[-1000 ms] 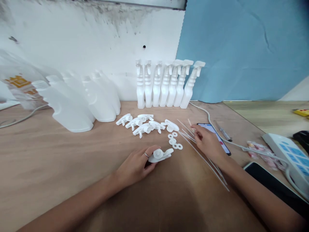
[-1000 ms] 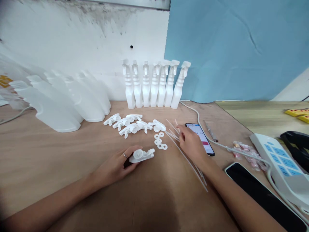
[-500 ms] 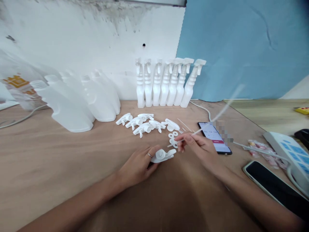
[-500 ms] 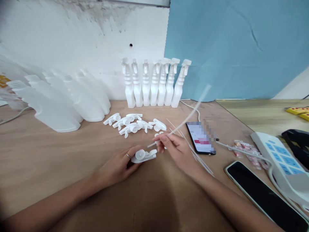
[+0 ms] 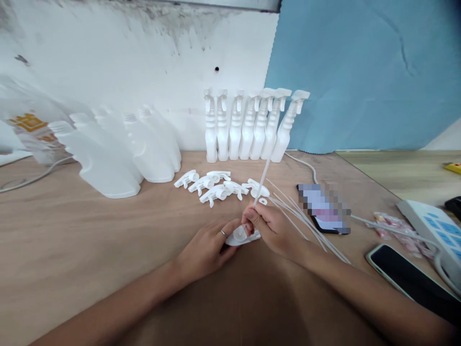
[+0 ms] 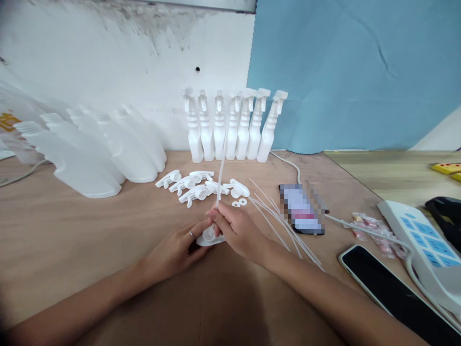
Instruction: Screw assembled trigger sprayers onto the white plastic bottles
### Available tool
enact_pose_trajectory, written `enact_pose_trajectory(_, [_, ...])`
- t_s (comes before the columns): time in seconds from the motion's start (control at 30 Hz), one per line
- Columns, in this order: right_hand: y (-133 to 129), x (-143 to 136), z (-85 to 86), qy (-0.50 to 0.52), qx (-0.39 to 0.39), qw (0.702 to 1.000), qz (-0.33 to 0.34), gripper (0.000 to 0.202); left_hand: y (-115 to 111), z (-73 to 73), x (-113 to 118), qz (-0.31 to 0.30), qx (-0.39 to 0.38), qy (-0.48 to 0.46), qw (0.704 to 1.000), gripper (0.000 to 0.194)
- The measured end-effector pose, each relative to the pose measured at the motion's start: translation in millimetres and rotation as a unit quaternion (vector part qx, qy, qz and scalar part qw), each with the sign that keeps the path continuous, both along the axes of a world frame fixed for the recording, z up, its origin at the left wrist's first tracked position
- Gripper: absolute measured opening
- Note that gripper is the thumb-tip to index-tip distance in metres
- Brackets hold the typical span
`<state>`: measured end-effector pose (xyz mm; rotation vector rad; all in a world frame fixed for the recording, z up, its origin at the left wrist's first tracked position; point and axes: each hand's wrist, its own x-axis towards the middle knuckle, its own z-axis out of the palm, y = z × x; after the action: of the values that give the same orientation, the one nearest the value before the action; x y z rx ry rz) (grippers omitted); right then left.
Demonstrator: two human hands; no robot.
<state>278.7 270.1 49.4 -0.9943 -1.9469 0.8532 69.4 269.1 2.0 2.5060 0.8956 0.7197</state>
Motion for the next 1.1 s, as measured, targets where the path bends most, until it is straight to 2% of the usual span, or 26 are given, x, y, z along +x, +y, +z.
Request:
enact_pose_trajectory(0.23, [2,1,2.2,0.015,-0.005,1.0,0.001,0.039,-1,8.9,0,0.002,-0.038,0.023,0.999,0.053])
enact_pose_trajectory(0.4, [2,1,6.0,-0.015,0.027,1.0,0.006,0.036,0,1.5,-1,0.0,-0.016,0.027,1.0,0.059])
enact_pose_trajectory(0.57, [4,3,14.1,-0.099,0.085,0.991,0.031,0.018,1,-3.0,-2,0.007,0.009,0.04,0.999,0.052])
enact_pose_trajectory(0.7, [9,6,8.0,-0.123,0.128,0.982,0.063,0.025,0,-1.1,-2,0.004,-0.003,0.025,1.0,0.044])
enact_pose_trajectory(0.83, [9,4,-2.0,-0.15,0.175,0.971,0.057,0.03,1,0.3,-1,-0.001,0.004,-0.009,1.0,0.031])
enact_pose_trajectory(0.97, [5,-1,-5.6,-0.15,0.173,0.971,0.066,0.029,1,0.6,-2,-0.006,-0.003,-0.032,0.999,0.016])
enact_pose_trajectory(1.03, [4,-4,-6.7,-0.147,0.166,0.973,0.066,0.029,1,0.1,-2,-0.004,-0.015,-0.034,0.999,0.018])
enact_pose_trajectory(1.1, [3,-5,-8.1,-0.137,0.152,0.977,0.062,0.029,1,-0.2,-2,0.0,-0.022,-0.032,0.999,0.028])
